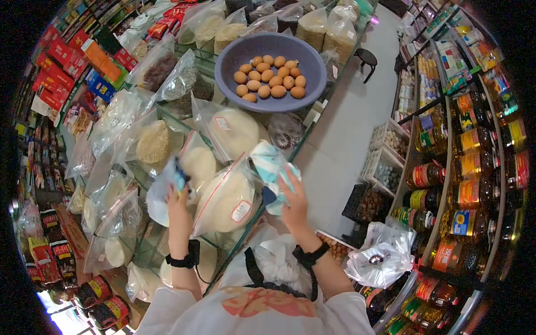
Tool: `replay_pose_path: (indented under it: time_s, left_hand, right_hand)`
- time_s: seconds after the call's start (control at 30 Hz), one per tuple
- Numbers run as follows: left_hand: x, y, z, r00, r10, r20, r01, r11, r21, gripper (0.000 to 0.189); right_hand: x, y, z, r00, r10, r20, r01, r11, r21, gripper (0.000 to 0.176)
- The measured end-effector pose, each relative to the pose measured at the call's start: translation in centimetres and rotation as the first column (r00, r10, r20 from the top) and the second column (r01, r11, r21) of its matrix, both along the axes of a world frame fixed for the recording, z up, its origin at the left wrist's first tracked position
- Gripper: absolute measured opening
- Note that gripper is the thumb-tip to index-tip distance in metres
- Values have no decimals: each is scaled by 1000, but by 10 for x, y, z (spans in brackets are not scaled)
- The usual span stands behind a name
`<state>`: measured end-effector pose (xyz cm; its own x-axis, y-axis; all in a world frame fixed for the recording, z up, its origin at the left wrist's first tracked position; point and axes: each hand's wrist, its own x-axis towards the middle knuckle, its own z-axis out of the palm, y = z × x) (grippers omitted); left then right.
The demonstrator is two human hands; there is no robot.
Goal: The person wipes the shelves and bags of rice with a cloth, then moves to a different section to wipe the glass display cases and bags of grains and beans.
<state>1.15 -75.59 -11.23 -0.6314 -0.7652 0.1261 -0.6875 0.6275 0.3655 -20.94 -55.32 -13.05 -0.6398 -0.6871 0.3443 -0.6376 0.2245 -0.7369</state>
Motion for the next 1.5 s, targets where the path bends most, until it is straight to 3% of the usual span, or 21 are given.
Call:
replay_pose_path:
  time_s: [0.07, 0.13, 0.17, 0.23, 0.27, 0.33, 0.43, 0.53, 0.57, 0.63, 0.8, 0.87, 0.93, 1.0, 1.03, 1.13, 1.2, 1.27, 1.3, 1.47, 1.5]
  left_hand:
    - [40, -14, -32, 994, 32, 102, -35, 999, 25, 64]
    - [69, -31, -42, 909, 347, 233, -377, 921, 99, 61]
    - [72, -34, -40, 907, 351, 233, -382, 919, 100, 61]
    - [64, -42, 2, 888, 459, -14, -446, 869, 212, 64]
    - [52, -38, 26, 884, 467, -8, -455, 865, 214, 64]
    - [11, -20, 64, 937, 191, -292, -189, 981, 35, 66]
    - [-19, -5, 52, 976, -80, -204, 78, 997, -18, 61]
    - [-37, -11, 34, 940, -340, -24, 340, 932, 124, 51]
    - [-34, -14, 23, 945, -327, -20, 327, 938, 112, 51]
    - [-18, -21, 7, 987, -49, -151, 113, 887, 447, 49]
    - [-3, -36, 38, 998, -6, 67, -21, 920, 392, 48]
    - [-13, -33, 57, 993, 112, -44, -116, 987, -111, 49]
    - [-30, -31, 60, 987, 154, -54, -160, 978, -131, 54]
    - [-48, -36, 43, 993, -69, -91, 88, 971, 223, 52]
    - [-56, -40, 29, 961, -268, -71, 276, 948, 158, 52]
    - [-62, -51, 10, 917, -375, 134, 369, 927, 64, 48]
    - [-57, -63, 14, 948, -296, 120, 299, 954, -9, 38]
    - [-52, -74, 22, 934, -2, 357, -50, 990, 135, 33]
    - [-52, -73, 27, 931, 65, 360, -71, 997, 3, 34]
    - [-82, -73, 29, 989, -21, 149, 39, 992, -120, 39]
    - [-93, -65, 34, 960, -242, 141, 259, 959, -118, 41]
  right_hand:
    - [-5, 11, 3, 998, -29, 47, 29, 999, -19, 70]
    - [-6, 19, 4, 998, -18, 52, 19, 999, -27, 70]
    - [-7, 21, 5, 999, -13, 52, 14, 1000, -26, 70]
    - [-8, 22, 6, 999, 5, 33, -5, 1000, -1, 70]
    - [-9, 22, 8, 999, 14, 38, -14, 1000, 3, 70]
    - [-12, 15, 14, 995, 40, 95, -37, 999, -37, 71]
    - [-18, 4, 16, 985, 112, 131, -105, 993, -62, 71]
    - [-30, -4, 18, 969, 212, 125, -206, 977, -57, 72]
    - [-36, -5, 19, 966, 227, 122, -220, 973, -69, 72]
    - [-47, -2, 20, 951, 276, 140, -264, 960, -98, 72]
    - [-89, 10, 11, 959, 258, 122, -241, 961, -139, 69]
    - [-99, 14, 9, 962, 229, 149, -206, 966, -157, 68]
    - [-107, 17, 5, 966, 201, 162, -169, 967, -193, 68]
    - [-112, 17, 1, 956, 230, 180, -192, 960, -205, 68]
    - [-113, 16, 0, 947, 252, 198, -208, 954, -217, 68]
    - [-118, 18, 1, 945, 281, 165, -248, 948, -198, 71]
    - [-123, 19, 2, 944, 291, 153, -259, 945, -199, 71]
    - [-126, 22, 1, 943, 298, 146, -267, 943, -200, 71]
    - [-127, 23, -2, 944, 283, 170, -249, 949, -195, 71]
    - [-128, 30, -3, 951, 246, 186, -210, 959, -190, 70]
    - [-127, 30, -4, 950, 244, 194, -209, 960, -186, 70]
